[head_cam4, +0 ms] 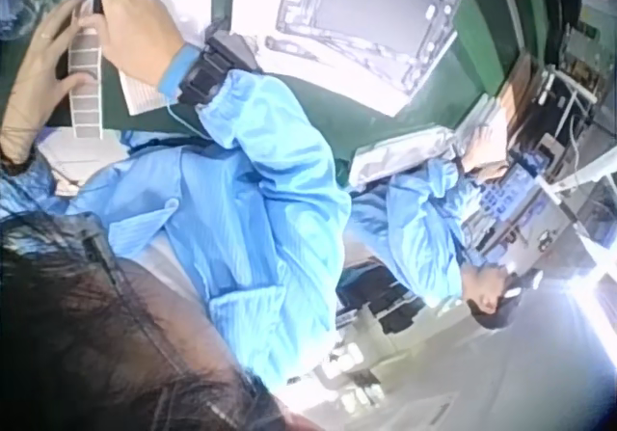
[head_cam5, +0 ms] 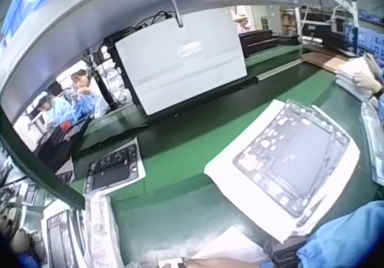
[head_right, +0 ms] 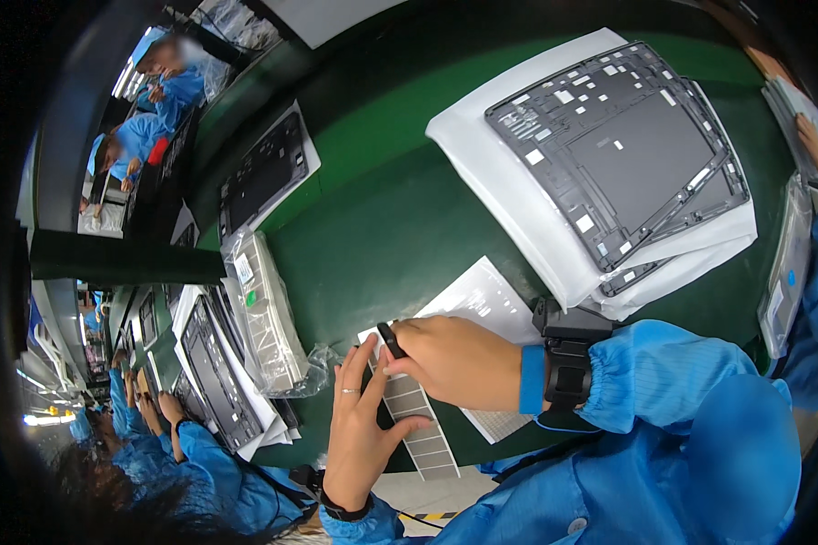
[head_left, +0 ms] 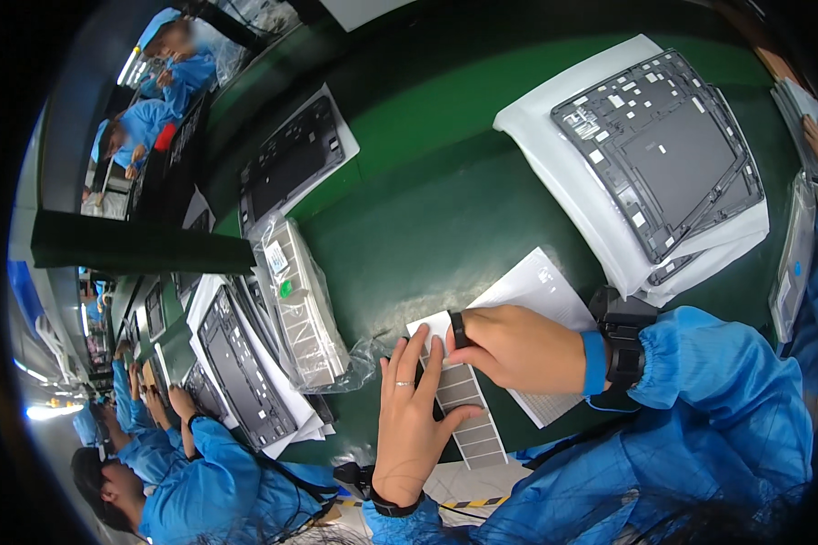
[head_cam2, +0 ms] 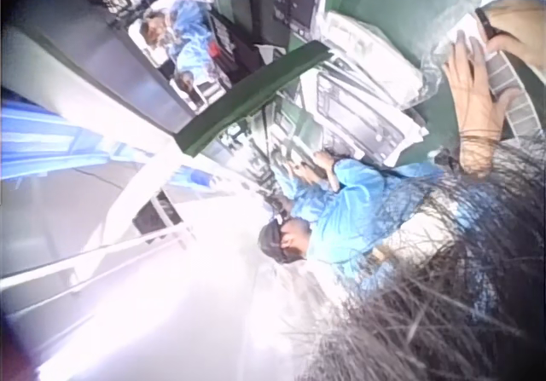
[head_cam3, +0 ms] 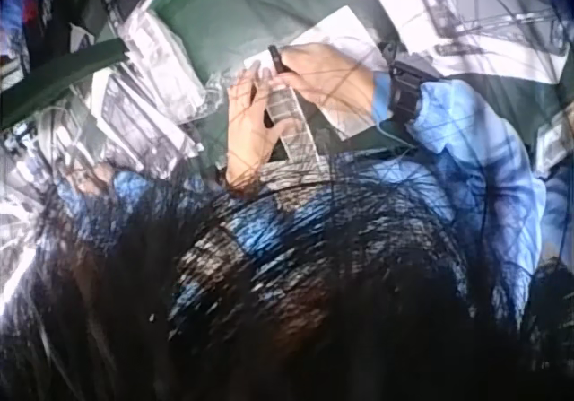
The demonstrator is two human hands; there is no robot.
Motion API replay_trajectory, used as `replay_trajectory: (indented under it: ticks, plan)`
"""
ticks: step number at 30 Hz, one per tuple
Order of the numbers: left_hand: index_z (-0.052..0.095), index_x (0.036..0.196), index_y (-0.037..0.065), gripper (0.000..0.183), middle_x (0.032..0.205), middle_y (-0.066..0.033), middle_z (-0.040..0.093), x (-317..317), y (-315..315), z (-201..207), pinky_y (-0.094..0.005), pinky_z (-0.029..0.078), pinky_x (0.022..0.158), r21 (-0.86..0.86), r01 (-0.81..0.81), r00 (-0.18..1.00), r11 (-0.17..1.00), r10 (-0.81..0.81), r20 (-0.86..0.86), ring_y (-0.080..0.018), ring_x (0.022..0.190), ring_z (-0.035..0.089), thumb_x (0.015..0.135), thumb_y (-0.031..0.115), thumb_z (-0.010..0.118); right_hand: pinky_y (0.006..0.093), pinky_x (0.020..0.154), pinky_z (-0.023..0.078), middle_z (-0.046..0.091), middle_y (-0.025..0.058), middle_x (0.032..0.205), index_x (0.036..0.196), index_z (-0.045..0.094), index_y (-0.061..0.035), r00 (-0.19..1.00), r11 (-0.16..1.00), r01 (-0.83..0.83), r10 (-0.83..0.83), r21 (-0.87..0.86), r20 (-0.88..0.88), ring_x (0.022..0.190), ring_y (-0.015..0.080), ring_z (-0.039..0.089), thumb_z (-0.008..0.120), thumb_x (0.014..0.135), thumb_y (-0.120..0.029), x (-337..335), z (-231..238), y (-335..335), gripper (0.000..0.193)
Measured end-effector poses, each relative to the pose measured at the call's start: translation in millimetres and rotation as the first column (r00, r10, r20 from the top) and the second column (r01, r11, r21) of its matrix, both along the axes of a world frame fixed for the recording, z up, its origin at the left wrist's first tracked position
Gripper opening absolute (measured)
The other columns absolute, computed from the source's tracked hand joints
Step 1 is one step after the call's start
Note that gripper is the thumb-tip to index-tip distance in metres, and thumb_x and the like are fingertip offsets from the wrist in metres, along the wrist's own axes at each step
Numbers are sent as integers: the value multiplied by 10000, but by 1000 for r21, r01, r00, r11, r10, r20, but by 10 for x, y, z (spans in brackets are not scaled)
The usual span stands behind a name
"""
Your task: Processing and organizing electronic tablet back panels on an assembly line, applying components and moving finished pieces.
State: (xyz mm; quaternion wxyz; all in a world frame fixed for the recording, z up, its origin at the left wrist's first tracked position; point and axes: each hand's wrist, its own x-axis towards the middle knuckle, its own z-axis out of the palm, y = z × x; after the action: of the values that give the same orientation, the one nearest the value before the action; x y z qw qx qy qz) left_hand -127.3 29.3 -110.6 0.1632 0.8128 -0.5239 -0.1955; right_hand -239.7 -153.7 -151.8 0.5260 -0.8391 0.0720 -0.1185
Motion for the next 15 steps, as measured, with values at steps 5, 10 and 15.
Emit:
replay_trajectory:
  ticks: [5, 10, 15]
  plan:
    - [513, 1538, 36, 1004, 1670, -138, 378, 68, -66, -59, -638, 298, 1240, 3, 38, 999, 999, -38, -2, -469, 1514, 366, 677, 317, 945, 469, 734, 522, 673, 205, 916, 1009, 621, 29, 997, 972, 59, -69, 229, 34, 842, 428, 666, 676, 1018, -232, -276, 243, -39, 267]
    - [482, 1544, 11, 949, 1646, -234, 378, 111, -342, -33, -618, 281, 1247, -95, 159, 987, 983, -157, 24, -498, 1504, 369, 748, 274, 928, 372, 897, 601, 753, 200, 1074, 930, 716, 42, 959, 925, 120, -202, 361, 197, 1000, 294, 752, 810, 864, 101, -1188, 1153, -349, 129]
    - [514, 1523, 29, 686, 1589, -237, 450, 324, -987, -341, -541, 337, 1224, -132, 295, 939, 946, -261, 225, -431, 1490, 409, 921, 257, 749, 285, 827, 566, 741, 76, 978, 1073, 695, -7, 551, 650, 645, -760, 401, 346, 925, 129, 723, 667, 1054, -135, -1483, 944, -1847, 132]
